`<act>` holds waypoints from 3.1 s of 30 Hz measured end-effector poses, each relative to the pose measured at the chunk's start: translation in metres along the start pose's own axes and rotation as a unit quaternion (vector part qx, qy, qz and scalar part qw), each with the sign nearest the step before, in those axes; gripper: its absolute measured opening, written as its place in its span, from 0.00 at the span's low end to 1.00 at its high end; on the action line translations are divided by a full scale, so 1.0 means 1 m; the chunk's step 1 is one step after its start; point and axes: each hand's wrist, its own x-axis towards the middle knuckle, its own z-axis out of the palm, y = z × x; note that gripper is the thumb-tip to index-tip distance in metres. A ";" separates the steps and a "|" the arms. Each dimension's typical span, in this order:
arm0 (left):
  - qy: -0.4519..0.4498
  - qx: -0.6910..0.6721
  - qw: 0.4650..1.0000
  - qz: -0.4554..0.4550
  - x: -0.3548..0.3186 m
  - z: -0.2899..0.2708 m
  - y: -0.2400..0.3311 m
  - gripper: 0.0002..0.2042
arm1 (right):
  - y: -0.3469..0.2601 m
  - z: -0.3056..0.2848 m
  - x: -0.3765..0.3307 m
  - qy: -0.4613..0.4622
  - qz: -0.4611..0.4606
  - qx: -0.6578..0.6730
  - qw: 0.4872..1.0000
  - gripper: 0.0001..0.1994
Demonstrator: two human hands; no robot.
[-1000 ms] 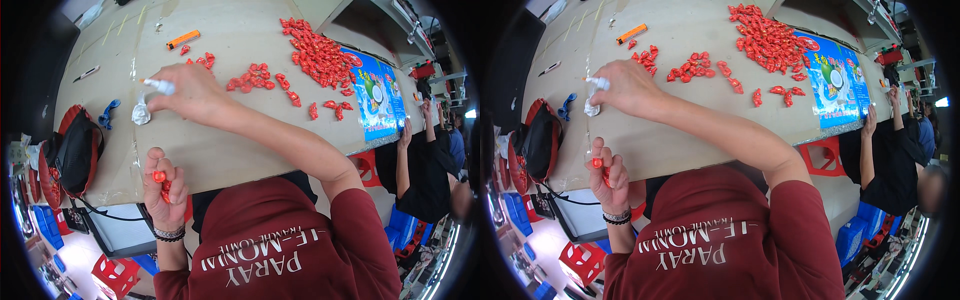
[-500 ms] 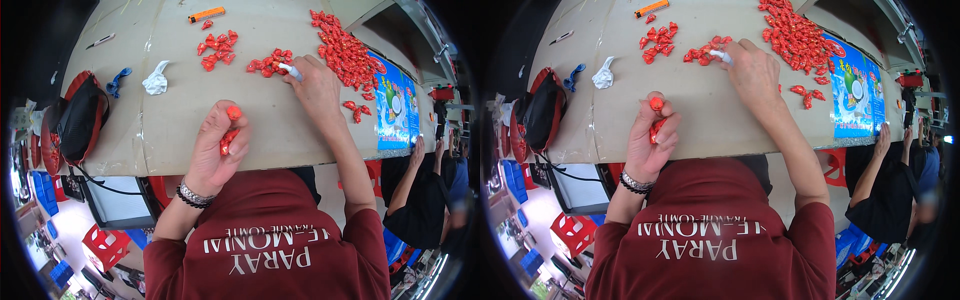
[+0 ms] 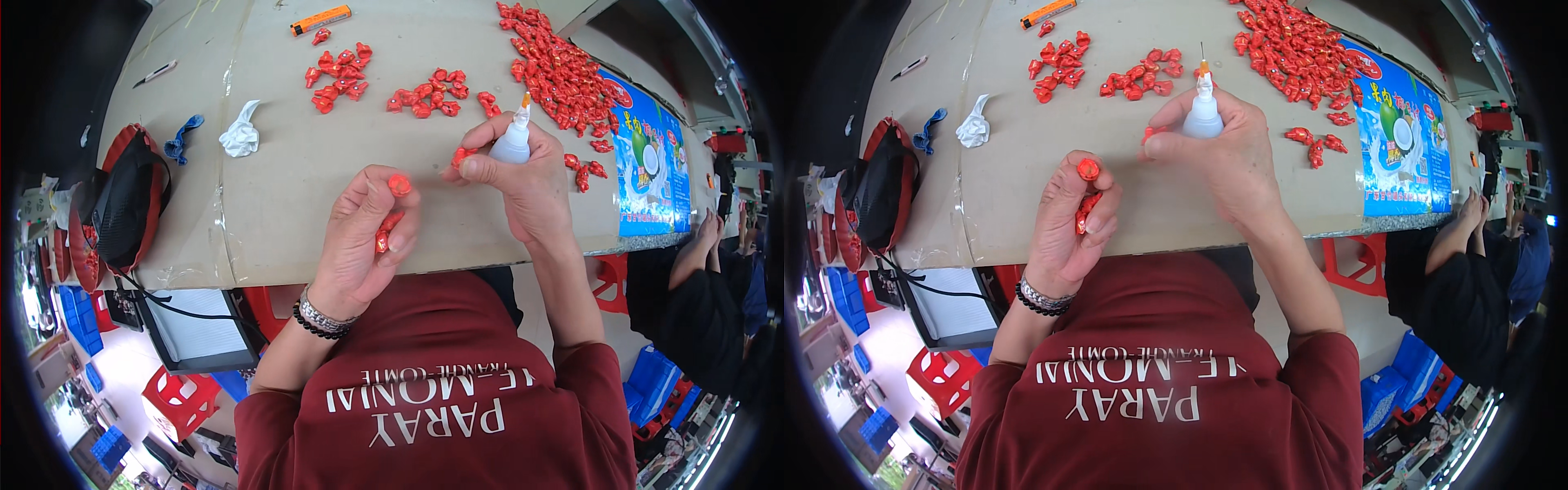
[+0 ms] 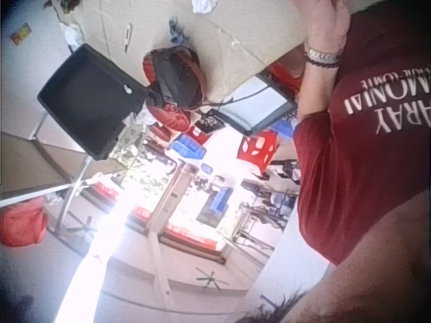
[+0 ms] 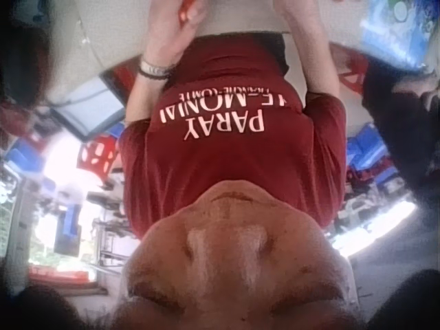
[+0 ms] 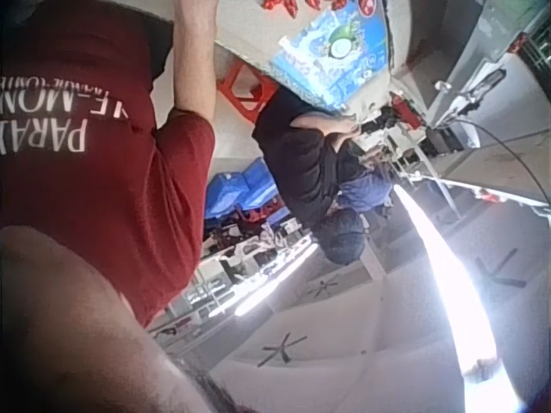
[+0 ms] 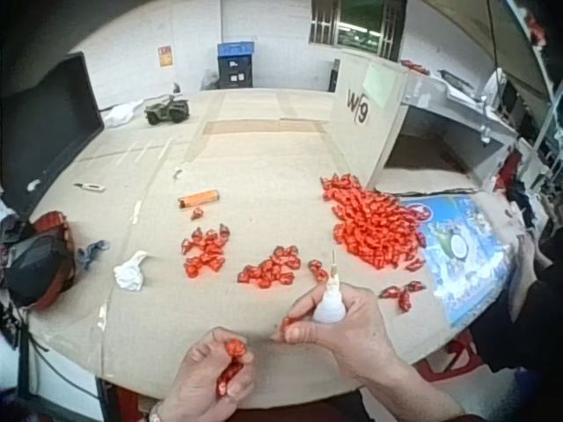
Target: The person repeatedly picks up small red wrapped candies from a table, applies a substance from a small white squeeze bottle into the wrapper, and places the filled candy back on the table. The process is repeated continuously throughout the clip.
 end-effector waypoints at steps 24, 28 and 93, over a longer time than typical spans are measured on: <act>0.040 0.071 0.996 0.045 0.003 0.014 -0.008 0.10 | 0.003 0.006 -0.009 0.012 0.110 0.146 0.983 0.11; 0.028 0.077 0.995 0.053 0.004 0.014 -0.008 0.10 | 0.004 0.005 -0.009 0.009 0.101 0.142 0.985 0.11; 0.026 0.136 0.990 0.014 0.003 0.016 0.002 0.06 | 0.021 0.008 -0.016 -0.013 -0.200 -0.126 0.972 0.14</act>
